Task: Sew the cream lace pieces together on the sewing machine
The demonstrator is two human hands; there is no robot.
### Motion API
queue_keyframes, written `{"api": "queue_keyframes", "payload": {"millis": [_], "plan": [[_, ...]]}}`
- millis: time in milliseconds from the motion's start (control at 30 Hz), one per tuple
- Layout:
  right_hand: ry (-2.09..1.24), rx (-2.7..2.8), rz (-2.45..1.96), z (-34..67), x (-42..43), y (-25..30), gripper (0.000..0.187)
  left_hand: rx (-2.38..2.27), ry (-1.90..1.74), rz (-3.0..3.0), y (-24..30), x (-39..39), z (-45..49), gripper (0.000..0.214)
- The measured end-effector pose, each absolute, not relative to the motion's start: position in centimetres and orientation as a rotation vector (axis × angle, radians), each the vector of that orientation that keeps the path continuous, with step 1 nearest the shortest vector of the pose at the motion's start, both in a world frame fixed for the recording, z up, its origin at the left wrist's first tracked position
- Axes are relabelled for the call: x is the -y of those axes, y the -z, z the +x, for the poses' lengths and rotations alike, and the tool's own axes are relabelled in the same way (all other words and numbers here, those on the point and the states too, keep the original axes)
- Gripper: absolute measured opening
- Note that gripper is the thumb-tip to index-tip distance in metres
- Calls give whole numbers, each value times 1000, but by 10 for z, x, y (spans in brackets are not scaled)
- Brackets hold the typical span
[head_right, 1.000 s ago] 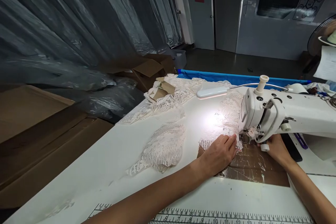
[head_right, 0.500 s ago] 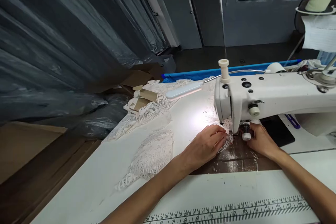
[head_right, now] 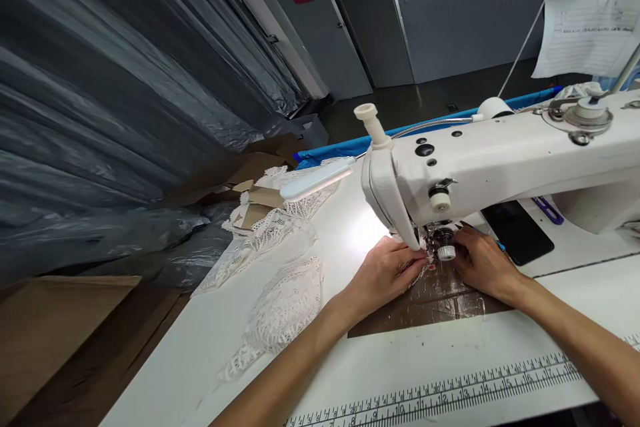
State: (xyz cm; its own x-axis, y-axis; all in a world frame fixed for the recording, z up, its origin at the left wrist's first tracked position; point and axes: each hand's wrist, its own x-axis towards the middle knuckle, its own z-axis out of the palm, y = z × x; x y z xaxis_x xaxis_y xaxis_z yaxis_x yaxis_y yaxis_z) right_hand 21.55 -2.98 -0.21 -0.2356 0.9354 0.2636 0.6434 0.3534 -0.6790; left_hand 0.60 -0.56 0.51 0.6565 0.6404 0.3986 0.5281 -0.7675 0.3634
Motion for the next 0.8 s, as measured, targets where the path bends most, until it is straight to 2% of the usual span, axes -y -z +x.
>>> {"api": "queue_keyframes", "payload": {"millis": [267,533,800], "plan": [[-571,1977,-1353,216,30,2,15,-1023,-778,2664,-5,10,8,20],[-570,1983,-1357,217,31,3,16,-929,-1007,2878,4,9,10,24],[-559,1972,-1397,217,30,0,20,-880,-959,3099,6,11,8,19]]}}
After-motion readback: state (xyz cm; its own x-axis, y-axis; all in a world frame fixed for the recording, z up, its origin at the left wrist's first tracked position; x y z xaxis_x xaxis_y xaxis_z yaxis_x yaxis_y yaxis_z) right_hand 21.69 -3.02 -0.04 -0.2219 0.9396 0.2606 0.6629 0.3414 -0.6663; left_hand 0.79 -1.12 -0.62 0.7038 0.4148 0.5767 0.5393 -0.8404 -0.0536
